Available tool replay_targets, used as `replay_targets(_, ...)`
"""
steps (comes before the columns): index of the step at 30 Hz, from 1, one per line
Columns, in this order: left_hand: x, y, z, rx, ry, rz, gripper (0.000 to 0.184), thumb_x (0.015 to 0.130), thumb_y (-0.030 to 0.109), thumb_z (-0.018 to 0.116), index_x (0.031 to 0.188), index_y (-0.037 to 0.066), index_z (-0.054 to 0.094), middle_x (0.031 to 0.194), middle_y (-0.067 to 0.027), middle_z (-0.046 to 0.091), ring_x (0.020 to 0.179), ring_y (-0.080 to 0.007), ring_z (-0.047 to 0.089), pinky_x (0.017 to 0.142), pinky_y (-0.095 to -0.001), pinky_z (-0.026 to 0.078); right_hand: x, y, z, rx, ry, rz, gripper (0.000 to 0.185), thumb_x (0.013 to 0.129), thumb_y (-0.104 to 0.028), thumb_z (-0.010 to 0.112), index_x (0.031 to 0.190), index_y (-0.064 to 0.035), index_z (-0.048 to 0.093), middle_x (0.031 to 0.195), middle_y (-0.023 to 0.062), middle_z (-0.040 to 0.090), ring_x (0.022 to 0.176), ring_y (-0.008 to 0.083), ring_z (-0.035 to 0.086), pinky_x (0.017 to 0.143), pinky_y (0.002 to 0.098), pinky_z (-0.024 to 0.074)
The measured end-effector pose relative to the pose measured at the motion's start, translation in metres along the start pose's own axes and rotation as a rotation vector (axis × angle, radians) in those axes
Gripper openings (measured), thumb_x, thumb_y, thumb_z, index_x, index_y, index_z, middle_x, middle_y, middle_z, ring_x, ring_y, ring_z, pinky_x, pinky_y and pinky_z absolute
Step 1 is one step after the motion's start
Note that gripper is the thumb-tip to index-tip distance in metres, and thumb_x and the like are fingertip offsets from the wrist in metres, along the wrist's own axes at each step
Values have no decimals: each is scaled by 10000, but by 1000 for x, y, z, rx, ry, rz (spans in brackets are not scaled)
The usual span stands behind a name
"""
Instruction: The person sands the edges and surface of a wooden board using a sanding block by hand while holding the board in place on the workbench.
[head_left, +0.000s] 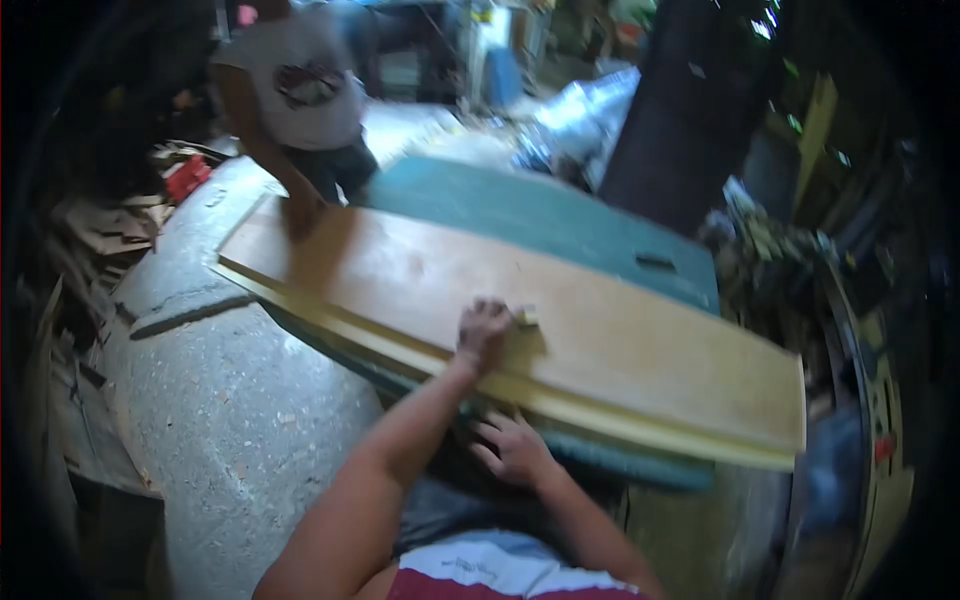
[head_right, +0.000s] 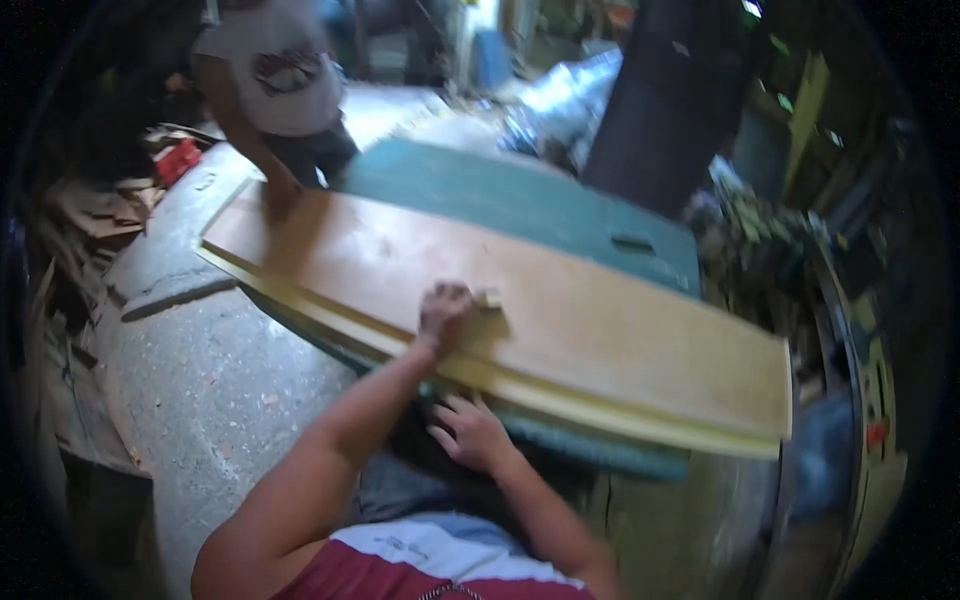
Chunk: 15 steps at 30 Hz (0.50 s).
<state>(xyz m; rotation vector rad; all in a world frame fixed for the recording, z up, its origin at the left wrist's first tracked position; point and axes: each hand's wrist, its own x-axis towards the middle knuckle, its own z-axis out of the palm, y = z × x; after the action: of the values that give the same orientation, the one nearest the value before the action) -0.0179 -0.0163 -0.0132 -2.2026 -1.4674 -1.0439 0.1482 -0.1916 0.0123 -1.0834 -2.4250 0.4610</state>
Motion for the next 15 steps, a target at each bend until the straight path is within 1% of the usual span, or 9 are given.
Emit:
replay_targets(1,1,-1,-4,-38,-33,6,408,840,155,630,1222,248,739,1078,-45,631,1050,-292,586,825,-444,477,2,-9,-2,-24,0,-124,544,904,-396,731,1277,-8,651,1379,234,596,1313,448,535,1169,526,381)
replay_targets(3,12,2,-27,-57,-66,49,347,875,173,640,1203,225,739,1082,-40,631,1054,-288,583,851,-444,472,-5,-11,-8,4,173,66,641,884,-375,743,1357,31,593,1483,266,523,1416,470,451,1208,574,321)
replay_targets(4,13,-15,-19,-57,-120,72,415,783,190,794,1192,210,727,1119,-36,635,1075,-286,583,844,-447,481,-16,-3,-1,-166,258,241,709,902,-388,723,1411,68,532,1536,304,450,1471,490,370,1232,599,261)
replay_targets(5,14,-31,-20,-64,-139,81,415,783,190,794,1192,210,727,1119,-36,635,1075,-286,583,844,-447,481,-28,7,5,-338,338,413,778,920,-401,703,1465,105,472,1588,342,378,1526,509,288,1256,624,201)
replay_targets(7,13,-54,-25,-3,-95,0,389,785,190,795,1169,204,731,1126,-35,636,1084,-291,583,865,-455,486,-40,24,-3,-362,256,785,909,962,-483,633,1527,168,344,1630,413,239,1570,542,126,1270,659,62)
replay_targets(10,14,-54,-30,79,-77,-87,381,797,195,791,1173,204,731,1133,-36,640,1092,-297,584,876,-463,488,-20,21,-1,-421,111,832,968,986,-561,565,1554,175,297,1635,437,194,1567,562,88,1272,652,9)
replay_targets(11,15,-54,-32,74,-94,-87,381,797,195,791,1173,204,731,1133,-36,640,1092,-297,584,876,-463,488,-2,10,7,-387,65,804,993,975,-601,564,1547,172,319,1639,432,190,1562,573,90,1270,652,-9)
replay_targets(13,14,-53,-33,75,-81,-87,396,805,204,794,1195,214,729,1134,-36,638,1104,-299,584,878,-468,492,32,-12,48,-293,142,566,984,929,-592,631,1505,171,398,1606,443,245,1537,588,161,1284,626,90)
replay_targets(15,11,-52,-33,55,-83,-66,430,807,212,800,1229,229,718,1144,-33,637,1113,-299,581,884,-466,491,69,-36,82,-138,-169,187,912,877,-497,698,1510,109,444,1541,391,393,1501,531,307,1279,618,167)
